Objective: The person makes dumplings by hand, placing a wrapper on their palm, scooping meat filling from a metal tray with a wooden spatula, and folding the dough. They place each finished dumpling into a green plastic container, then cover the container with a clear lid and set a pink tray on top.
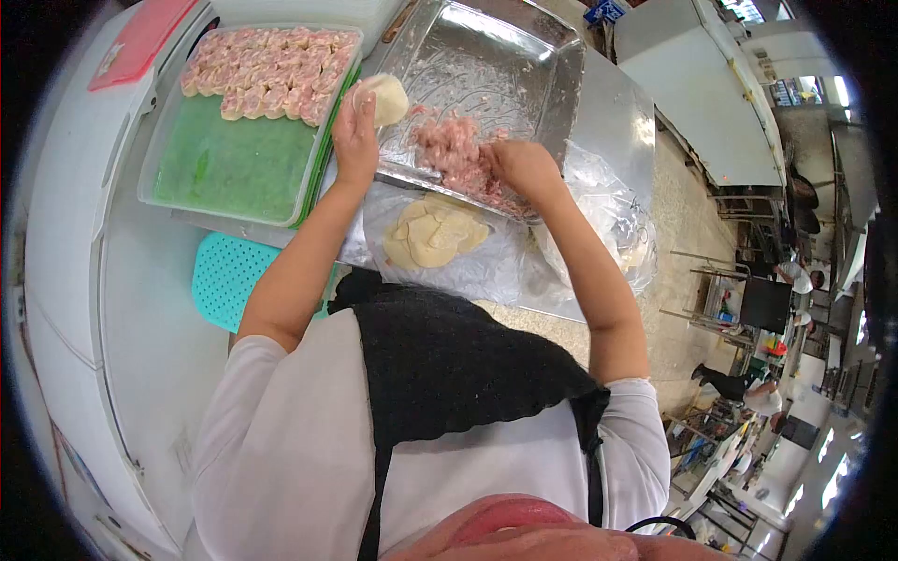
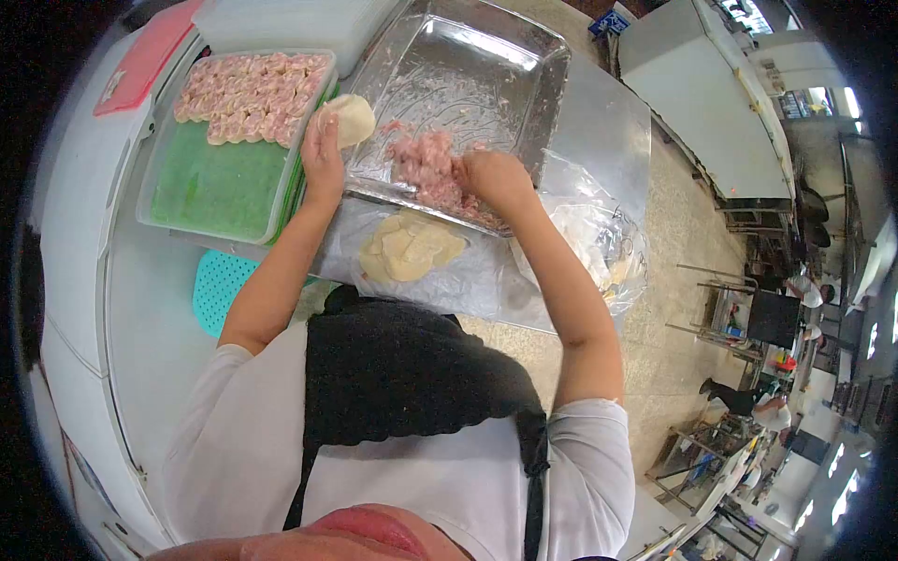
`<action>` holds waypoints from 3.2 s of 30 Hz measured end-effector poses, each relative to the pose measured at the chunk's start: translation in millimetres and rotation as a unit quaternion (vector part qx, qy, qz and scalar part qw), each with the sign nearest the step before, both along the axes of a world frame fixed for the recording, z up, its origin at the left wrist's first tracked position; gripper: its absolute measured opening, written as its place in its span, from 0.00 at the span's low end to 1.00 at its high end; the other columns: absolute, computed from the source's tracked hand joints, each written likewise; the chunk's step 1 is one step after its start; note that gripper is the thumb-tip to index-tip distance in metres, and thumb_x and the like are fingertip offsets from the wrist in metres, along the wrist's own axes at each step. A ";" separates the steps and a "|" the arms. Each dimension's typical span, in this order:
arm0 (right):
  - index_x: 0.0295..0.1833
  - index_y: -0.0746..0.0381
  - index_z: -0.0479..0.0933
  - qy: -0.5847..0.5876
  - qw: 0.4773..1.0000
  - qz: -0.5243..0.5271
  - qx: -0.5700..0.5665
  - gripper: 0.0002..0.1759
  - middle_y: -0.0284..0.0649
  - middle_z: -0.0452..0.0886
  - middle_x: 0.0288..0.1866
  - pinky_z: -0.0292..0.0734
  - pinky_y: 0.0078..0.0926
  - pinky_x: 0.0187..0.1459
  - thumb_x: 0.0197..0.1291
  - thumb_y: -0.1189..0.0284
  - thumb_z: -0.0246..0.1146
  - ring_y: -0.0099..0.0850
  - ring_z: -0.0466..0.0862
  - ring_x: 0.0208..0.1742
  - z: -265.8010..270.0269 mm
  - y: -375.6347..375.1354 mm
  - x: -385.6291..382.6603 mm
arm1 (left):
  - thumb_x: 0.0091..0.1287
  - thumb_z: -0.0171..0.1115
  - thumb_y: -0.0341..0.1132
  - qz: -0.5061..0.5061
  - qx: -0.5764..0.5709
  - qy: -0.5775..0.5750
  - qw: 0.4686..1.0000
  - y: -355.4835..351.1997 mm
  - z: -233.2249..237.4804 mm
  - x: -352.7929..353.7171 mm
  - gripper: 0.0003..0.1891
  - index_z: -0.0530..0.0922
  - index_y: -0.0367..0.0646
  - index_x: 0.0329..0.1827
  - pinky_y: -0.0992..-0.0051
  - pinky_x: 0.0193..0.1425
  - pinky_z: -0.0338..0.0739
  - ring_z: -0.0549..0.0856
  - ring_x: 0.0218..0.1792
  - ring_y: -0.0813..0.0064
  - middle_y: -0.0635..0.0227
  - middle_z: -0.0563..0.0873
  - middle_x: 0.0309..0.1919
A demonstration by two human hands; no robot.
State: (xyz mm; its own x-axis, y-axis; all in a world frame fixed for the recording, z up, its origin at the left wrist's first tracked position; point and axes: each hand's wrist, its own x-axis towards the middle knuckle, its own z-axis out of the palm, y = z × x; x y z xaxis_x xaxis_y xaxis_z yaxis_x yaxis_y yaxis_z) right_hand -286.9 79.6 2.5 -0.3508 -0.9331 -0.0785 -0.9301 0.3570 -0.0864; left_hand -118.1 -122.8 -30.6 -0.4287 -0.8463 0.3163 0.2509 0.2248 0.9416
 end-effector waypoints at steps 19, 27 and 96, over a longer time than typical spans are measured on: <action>0.36 0.61 0.81 -0.028 0.989 0.083 0.116 0.19 0.48 0.83 0.38 0.76 0.46 0.44 0.65 0.58 0.54 0.49 0.82 0.41 32.8 -30.7 14.2 | 0.74 0.49 0.43 0.057 -0.086 -0.107 0.989 4.5 5.5 -0.4 0.24 0.68 0.30 0.62 0.66 0.65 0.66 0.75 0.59 0.52 0.46 0.76 0.57; 0.33 0.59 0.83 0.045 0.997 0.023 0.066 0.11 0.50 0.83 0.32 0.80 0.45 0.36 0.55 0.67 0.58 0.47 0.85 0.36 14.9 0.0 -11.1 | 0.74 0.49 0.42 0.032 -0.100 -0.088 0.991 1.3 -6.0 -3.4 0.22 0.69 0.34 0.62 0.66 0.65 0.65 0.75 0.60 0.53 0.48 0.76 0.57; 0.36 0.66 0.80 -0.031 0.997 -0.046 0.045 0.12 0.55 0.82 0.34 0.78 0.41 0.41 0.58 0.69 0.56 0.50 0.82 0.42 59.7 11.0 -96.4 | 0.70 0.51 0.37 0.014 -0.192 -0.251 0.949 12.4 -4.2 -13.5 0.15 0.78 0.37 0.51 0.61 0.51 0.75 0.82 0.46 0.48 0.47 0.83 0.45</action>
